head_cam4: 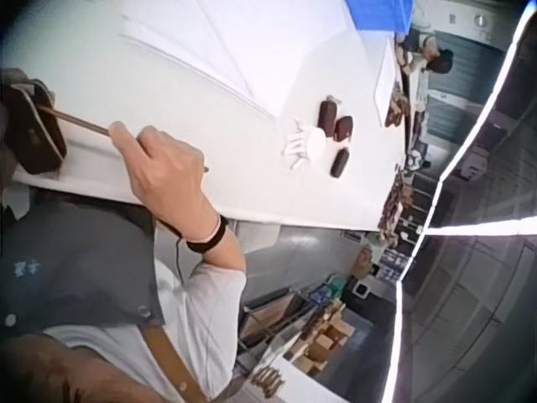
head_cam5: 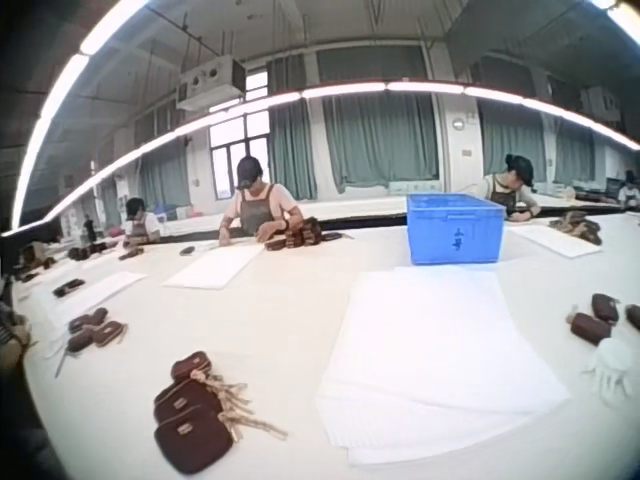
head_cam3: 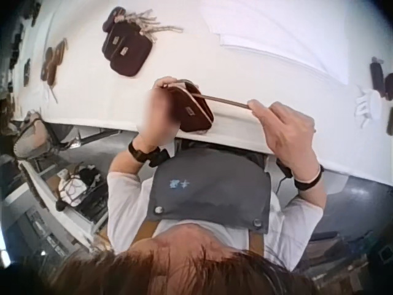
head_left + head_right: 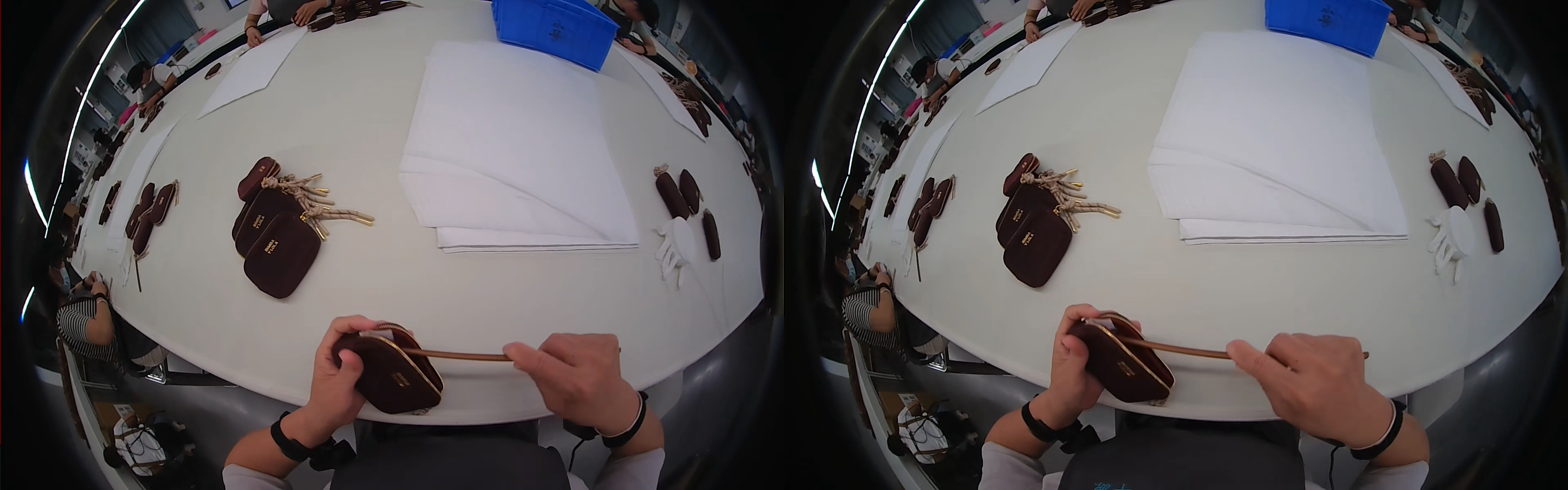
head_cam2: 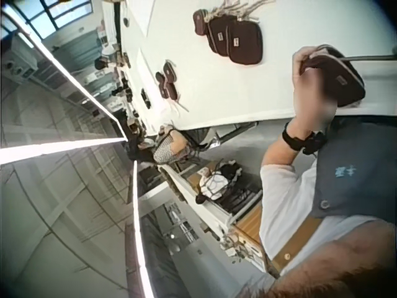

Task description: The person assembles small maroon pouches by inserting white tissue paper into them and using a thin wooden stick to adjust the contents. The person repeatedly opens the zipper, places the paper inside, and uses the stick to push the paper down before closing the pouch. The finished pouches are placed on the table.

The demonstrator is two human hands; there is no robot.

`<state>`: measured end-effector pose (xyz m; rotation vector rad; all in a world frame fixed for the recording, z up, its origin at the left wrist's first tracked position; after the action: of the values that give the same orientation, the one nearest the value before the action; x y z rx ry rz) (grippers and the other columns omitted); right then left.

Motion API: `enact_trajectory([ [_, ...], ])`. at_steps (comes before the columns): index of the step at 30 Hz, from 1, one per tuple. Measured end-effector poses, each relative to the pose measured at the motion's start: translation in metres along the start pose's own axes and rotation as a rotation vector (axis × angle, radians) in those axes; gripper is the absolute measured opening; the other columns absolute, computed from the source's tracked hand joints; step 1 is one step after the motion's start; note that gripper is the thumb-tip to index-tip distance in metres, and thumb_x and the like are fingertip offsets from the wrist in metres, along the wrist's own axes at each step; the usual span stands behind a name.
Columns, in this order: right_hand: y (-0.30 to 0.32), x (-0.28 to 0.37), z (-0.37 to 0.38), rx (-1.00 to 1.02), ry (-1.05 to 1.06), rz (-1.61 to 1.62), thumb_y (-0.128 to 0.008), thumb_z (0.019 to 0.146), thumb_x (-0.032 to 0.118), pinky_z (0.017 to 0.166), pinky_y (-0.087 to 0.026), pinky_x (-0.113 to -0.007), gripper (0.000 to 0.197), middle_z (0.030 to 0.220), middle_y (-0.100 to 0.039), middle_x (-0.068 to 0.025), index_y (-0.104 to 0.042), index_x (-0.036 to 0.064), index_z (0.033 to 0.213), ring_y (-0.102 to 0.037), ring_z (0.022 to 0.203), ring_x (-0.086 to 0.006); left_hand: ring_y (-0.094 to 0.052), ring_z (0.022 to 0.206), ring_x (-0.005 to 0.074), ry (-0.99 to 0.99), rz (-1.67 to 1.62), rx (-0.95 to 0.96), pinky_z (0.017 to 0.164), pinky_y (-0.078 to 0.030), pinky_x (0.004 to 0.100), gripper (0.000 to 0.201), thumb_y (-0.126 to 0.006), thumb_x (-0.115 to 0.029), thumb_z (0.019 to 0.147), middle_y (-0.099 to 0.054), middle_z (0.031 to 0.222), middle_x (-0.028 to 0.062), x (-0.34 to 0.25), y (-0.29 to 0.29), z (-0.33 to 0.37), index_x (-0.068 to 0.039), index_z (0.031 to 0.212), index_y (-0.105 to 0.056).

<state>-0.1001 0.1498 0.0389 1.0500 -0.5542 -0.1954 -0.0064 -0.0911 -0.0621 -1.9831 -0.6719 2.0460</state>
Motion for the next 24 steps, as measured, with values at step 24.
enact_trajectory([
  [24,-0.063,-0.045,0.039,0.18,-0.169,0.523,-0.068,0.093,0.018,0.079,-0.052,-0.041,0.026,0.104,-0.07,-0.0149,-0.065,0.0026,0.114,-0.067,0.092,-0.0315,-0.044,0.138,0.0221,0.283,-0.301,-0.085,0.117,-0.037,0.0482,0.047,-0.048,-0.028,0.107,-0.046,0.148,0.005,0.026,-0.043,0.033,-0.016,0.151,-0.036],
])
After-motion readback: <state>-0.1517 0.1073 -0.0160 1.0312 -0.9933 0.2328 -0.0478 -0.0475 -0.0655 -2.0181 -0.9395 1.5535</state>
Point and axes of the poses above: each hand's wrist, its own z-axis towards the middle knuckle, its own y-axis out of the back of the hand, x = y × z, the point moved 6 cm from there along z, towards the middle knuckle
